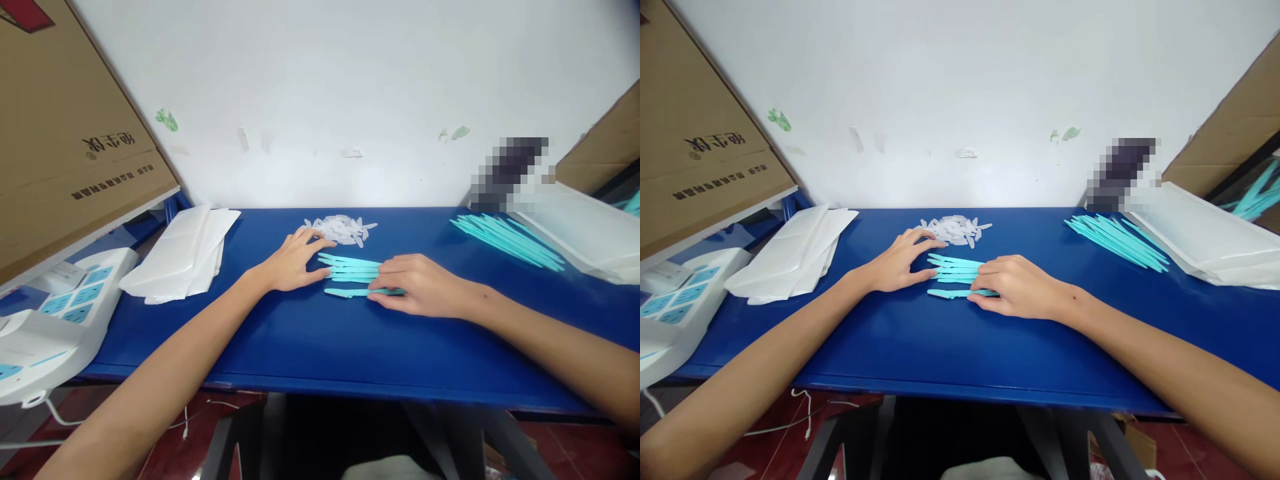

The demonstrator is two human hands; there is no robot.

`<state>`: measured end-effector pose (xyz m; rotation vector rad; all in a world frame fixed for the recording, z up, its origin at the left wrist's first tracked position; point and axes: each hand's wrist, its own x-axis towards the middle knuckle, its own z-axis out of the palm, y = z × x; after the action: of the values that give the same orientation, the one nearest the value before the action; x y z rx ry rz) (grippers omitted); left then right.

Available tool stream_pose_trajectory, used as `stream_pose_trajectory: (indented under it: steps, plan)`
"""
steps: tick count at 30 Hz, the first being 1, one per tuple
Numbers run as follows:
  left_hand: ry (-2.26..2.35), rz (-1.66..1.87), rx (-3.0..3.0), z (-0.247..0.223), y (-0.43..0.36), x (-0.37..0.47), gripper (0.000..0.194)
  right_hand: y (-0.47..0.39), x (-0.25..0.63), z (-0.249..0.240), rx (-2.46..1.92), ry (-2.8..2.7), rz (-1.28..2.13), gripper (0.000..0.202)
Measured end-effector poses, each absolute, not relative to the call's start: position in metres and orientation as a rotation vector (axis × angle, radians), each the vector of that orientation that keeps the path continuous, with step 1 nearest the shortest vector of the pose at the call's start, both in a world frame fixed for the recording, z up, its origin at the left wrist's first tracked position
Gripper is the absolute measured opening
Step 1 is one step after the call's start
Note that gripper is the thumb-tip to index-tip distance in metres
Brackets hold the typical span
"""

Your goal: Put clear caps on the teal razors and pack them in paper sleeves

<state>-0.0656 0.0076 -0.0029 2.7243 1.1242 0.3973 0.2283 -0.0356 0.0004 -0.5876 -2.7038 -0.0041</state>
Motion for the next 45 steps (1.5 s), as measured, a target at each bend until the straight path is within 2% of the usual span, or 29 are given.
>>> stream_pose_trajectory:
  steps: [13,20,27,35,45]
  plan:
    - [1.169,0.328,2.696,-0.003,0.004,-0.049,0.067,-0.029,0.234,0.000,-0.781,-2.724,-0.106,0.031]
    - [1.198,0.372,2.652,-0.005,0.004,-0.046,0.072,-0.029,0.233,0.002,-0.845,-2.734,0.127,0.031]
    - [1.193,0.418,2.684,-0.005,0.006,-0.054,0.060,-0.025,0.235,-0.001,-0.912,-2.696,0.131,0.033]
    - [1.130,0.393,2.753,-0.001,0.009,-0.066,0.054,-0.024,0.234,-0.003,-0.952,-2.662,0.295,0.039]
    - [1.165,0.368,2.727,-0.001,0.010,-0.068,0.056,-0.030,0.226,-0.003,-0.977,-2.542,0.414,0.036]
